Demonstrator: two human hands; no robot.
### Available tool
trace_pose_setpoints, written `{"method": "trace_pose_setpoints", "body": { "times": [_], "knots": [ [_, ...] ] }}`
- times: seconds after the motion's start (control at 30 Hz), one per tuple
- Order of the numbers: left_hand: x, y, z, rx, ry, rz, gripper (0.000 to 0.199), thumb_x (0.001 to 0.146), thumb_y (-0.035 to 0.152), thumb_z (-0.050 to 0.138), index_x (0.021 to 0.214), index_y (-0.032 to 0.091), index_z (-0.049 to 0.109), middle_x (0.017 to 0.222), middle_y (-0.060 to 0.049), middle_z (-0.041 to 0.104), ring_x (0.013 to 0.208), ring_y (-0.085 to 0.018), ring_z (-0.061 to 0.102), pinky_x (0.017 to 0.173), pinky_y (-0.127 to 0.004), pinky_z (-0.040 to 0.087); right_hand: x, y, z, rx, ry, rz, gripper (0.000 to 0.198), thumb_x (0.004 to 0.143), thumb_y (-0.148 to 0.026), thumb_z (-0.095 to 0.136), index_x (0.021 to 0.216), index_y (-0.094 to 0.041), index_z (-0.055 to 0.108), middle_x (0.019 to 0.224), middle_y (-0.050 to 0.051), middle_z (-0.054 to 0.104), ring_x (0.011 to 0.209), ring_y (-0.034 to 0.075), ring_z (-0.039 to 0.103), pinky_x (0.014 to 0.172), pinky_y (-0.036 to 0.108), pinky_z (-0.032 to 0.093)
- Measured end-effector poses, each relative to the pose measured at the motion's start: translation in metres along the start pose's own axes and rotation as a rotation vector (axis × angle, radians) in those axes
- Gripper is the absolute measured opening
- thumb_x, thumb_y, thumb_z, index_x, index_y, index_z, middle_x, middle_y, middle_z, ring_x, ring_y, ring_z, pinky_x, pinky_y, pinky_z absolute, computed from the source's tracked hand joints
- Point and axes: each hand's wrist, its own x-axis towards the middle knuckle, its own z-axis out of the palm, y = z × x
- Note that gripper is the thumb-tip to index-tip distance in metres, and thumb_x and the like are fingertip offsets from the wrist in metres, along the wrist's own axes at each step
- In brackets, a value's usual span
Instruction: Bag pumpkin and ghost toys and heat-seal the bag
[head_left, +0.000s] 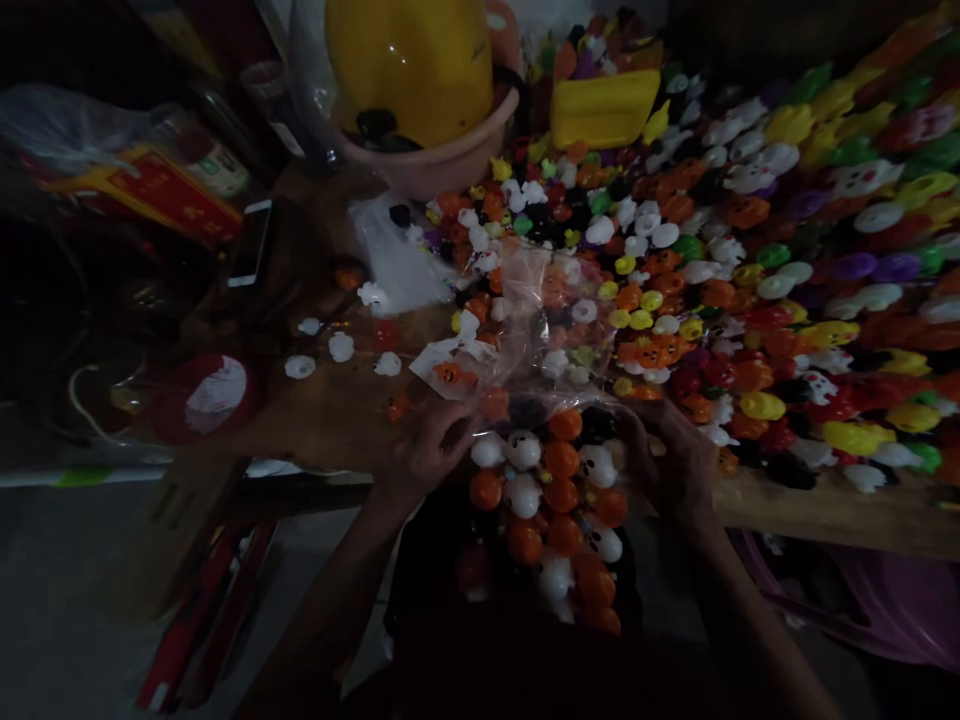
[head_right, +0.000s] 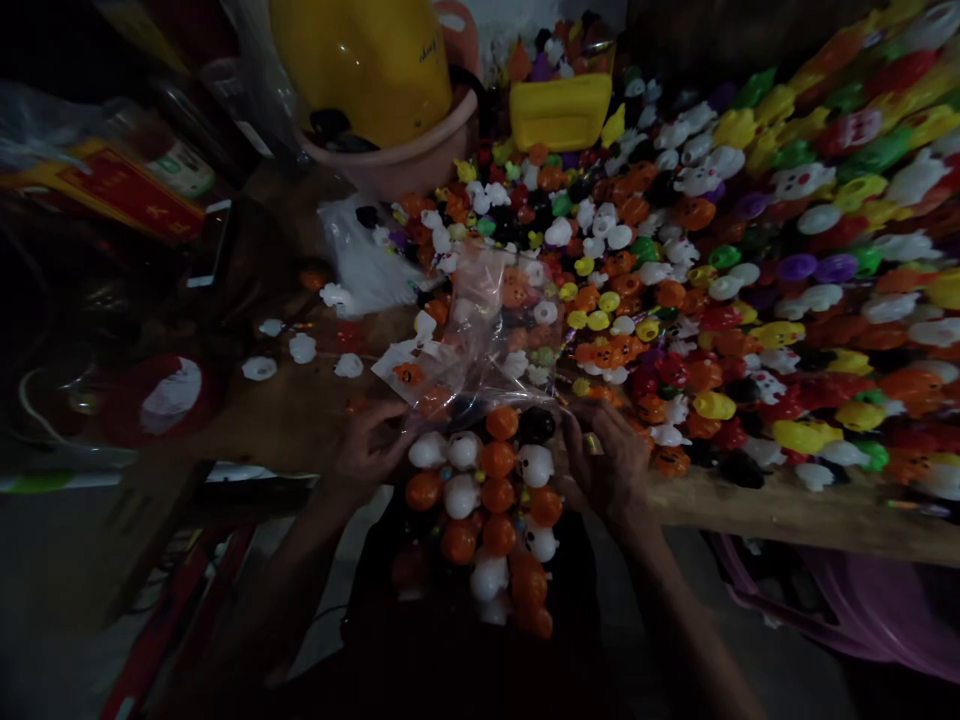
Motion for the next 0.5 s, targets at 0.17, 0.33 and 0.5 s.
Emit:
{"method": "trace_pose_setpoints", "body": {
  "times": [0.17, 0.33, 0.5],
  "knots": [
    [0.005, 0.000, 0.004, -0.042, -0.043, 0.092, 0.006, 0.102, 0.025, 0.059, 0.104, 0.019, 0.061, 0.093, -0.002, 0.077, 0.084, -0.013, 0.074, 0.078, -0.022, 0.055, 0.002, -0.007, 0.005, -0.252, 0.124, -0.203, 0.006, 0.097, -0.017, 0.063, 0.100, -0.020, 0.067, 0.078, 0.002, 0.075, 0.060, 0.014, 0.068, 0.055, 0.023, 0.046],
    [0.008, -0.006, -0.001, 0.007, -0.083, 0.230, 0.016, 0.103, 0.023, 0.051, 0.095, 0.016, 0.063, 0.096, -0.009, 0.075, 0.084, -0.017, 0.071, 0.079, -0.026, 0.054, -0.007, -0.005, -0.007, -0.255, 0.082, -0.352, 0.017, 0.090, -0.008, 0.064, 0.102, -0.021, 0.062, 0.088, 0.004, 0.074, 0.072, 0.014, 0.069, 0.063, 0.023, 0.049],
    [0.006, -0.007, -0.015, 0.027, -0.178, 0.326, 0.024, 0.101, 0.023, 0.046, 0.084, 0.018, 0.061, 0.085, -0.006, 0.070, 0.075, -0.017, 0.066, 0.075, -0.029, 0.052, -0.012, -0.001, -0.028, -0.066, -0.130, -0.413, 0.025, 0.090, -0.004, 0.061, 0.108, -0.022, 0.060, 0.090, 0.004, 0.068, 0.077, 0.014, 0.066, 0.066, 0.024, 0.051]
  ]
}}
